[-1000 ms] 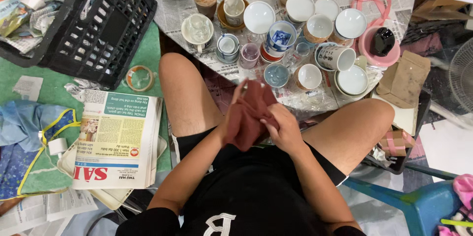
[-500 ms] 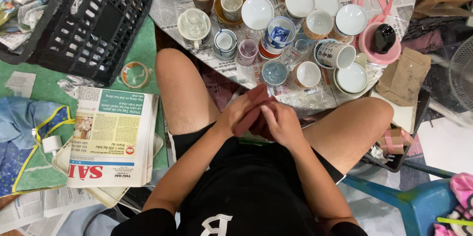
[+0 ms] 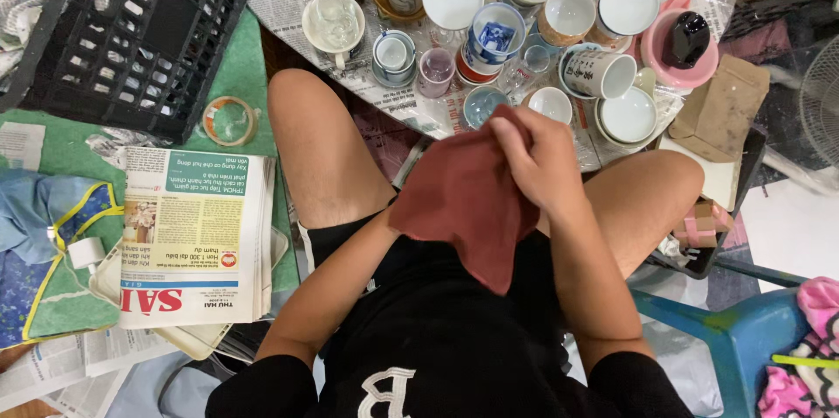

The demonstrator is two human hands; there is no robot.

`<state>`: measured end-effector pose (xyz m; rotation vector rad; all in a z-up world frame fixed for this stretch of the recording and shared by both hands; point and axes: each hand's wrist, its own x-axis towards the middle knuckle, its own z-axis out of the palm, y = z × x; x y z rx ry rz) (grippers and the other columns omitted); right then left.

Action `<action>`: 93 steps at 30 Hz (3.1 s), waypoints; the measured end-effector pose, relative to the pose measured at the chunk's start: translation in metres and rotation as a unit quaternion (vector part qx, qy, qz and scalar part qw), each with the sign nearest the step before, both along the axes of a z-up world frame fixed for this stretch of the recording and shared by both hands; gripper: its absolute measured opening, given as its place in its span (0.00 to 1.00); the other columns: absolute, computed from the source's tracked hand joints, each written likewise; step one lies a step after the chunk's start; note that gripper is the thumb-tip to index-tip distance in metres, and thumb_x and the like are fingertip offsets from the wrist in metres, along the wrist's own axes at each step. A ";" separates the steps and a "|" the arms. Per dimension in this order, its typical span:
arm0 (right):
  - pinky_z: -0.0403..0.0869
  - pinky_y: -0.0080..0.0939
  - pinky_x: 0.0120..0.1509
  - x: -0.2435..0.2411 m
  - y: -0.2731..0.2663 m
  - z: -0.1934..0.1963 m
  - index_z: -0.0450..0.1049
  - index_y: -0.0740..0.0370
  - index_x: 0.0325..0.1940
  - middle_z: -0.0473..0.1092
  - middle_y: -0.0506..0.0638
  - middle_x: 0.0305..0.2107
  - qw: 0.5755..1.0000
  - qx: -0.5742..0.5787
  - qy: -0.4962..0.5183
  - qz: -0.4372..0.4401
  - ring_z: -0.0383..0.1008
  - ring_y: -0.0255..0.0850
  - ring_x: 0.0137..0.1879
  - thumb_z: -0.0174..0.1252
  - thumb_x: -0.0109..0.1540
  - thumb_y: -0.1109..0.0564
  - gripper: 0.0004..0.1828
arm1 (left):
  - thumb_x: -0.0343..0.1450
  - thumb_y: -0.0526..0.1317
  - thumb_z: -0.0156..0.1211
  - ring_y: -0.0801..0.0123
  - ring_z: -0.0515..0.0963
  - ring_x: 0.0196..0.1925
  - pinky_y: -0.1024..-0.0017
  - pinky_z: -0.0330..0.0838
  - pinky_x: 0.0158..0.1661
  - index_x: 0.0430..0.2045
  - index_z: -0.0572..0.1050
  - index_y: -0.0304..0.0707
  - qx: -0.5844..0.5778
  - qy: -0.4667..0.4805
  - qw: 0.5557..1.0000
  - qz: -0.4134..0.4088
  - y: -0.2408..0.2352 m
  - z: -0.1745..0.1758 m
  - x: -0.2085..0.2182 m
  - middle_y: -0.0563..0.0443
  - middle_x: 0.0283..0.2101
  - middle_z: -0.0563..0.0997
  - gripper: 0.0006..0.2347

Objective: The person sits cross-legged and wipes various ceramic cups and bowls with a reddish-brown cloth. They handle items one at a time, wiping the exterior and interior surfaces, then placing them back on the table among other ceramics.

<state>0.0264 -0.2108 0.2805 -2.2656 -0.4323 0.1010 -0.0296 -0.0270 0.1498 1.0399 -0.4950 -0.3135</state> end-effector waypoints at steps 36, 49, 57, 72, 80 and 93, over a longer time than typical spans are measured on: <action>0.32 0.52 0.86 -0.035 0.008 -0.058 0.30 0.66 0.83 0.27 0.63 0.81 0.960 0.105 0.070 0.250 0.22 0.54 0.87 0.45 0.70 0.46 0.46 | 0.75 0.33 0.62 0.59 0.62 0.75 0.58 0.60 0.72 0.74 0.49 0.40 -0.136 0.066 0.984 0.091 0.004 -0.003 -0.025 0.46 0.76 0.56 0.34; 0.73 0.51 0.63 -0.070 0.001 -0.065 0.75 0.69 0.59 0.75 0.61 0.55 0.983 0.085 -0.093 0.130 0.76 0.59 0.59 0.65 0.61 0.57 0.23 | 0.79 0.36 0.46 0.72 0.67 0.63 0.72 0.63 0.62 0.63 0.64 0.30 -0.044 0.112 0.979 0.165 -0.024 0.059 0.002 0.48 0.64 0.68 0.16; 0.74 0.49 0.53 -0.046 -0.026 -0.069 0.79 0.63 0.38 0.79 0.51 0.37 0.917 0.162 -0.282 0.231 0.79 0.48 0.49 0.65 0.57 0.43 0.19 | 0.79 0.33 0.57 0.72 0.69 0.44 0.70 0.69 0.49 0.48 0.65 0.30 -0.067 0.048 0.989 0.126 -0.037 0.082 -0.024 0.53 0.43 0.67 0.09; 0.77 0.50 0.51 -0.007 -0.060 -0.140 0.72 0.68 0.54 0.74 0.54 0.46 0.916 0.344 0.080 -0.190 0.75 0.44 0.49 0.63 0.65 0.54 0.18 | 0.64 0.62 0.72 0.54 0.59 0.78 0.48 0.56 0.73 0.77 0.51 0.43 -0.252 0.103 0.956 0.107 0.043 -0.009 -0.032 0.48 0.77 0.58 0.49; 0.78 0.51 0.50 -0.003 -0.048 -0.217 0.69 0.65 0.59 0.73 0.57 0.49 0.889 0.361 0.276 0.051 0.76 0.47 0.50 0.55 0.68 0.55 0.17 | 0.67 0.59 0.50 0.40 0.74 0.63 0.48 0.65 0.59 0.67 0.63 0.39 -0.379 0.279 0.855 0.219 0.089 -0.004 -0.008 0.39 0.65 0.72 0.34; 0.77 0.54 0.55 -0.015 -0.032 -0.245 0.64 0.62 0.64 0.69 0.61 0.54 0.794 0.533 0.276 -0.096 0.75 0.50 0.54 0.46 0.71 0.55 0.18 | 0.77 0.54 0.46 0.58 0.78 0.47 0.61 0.67 0.36 0.56 0.70 0.36 -0.218 0.247 0.870 0.367 0.225 -0.033 0.075 0.45 0.50 0.80 0.22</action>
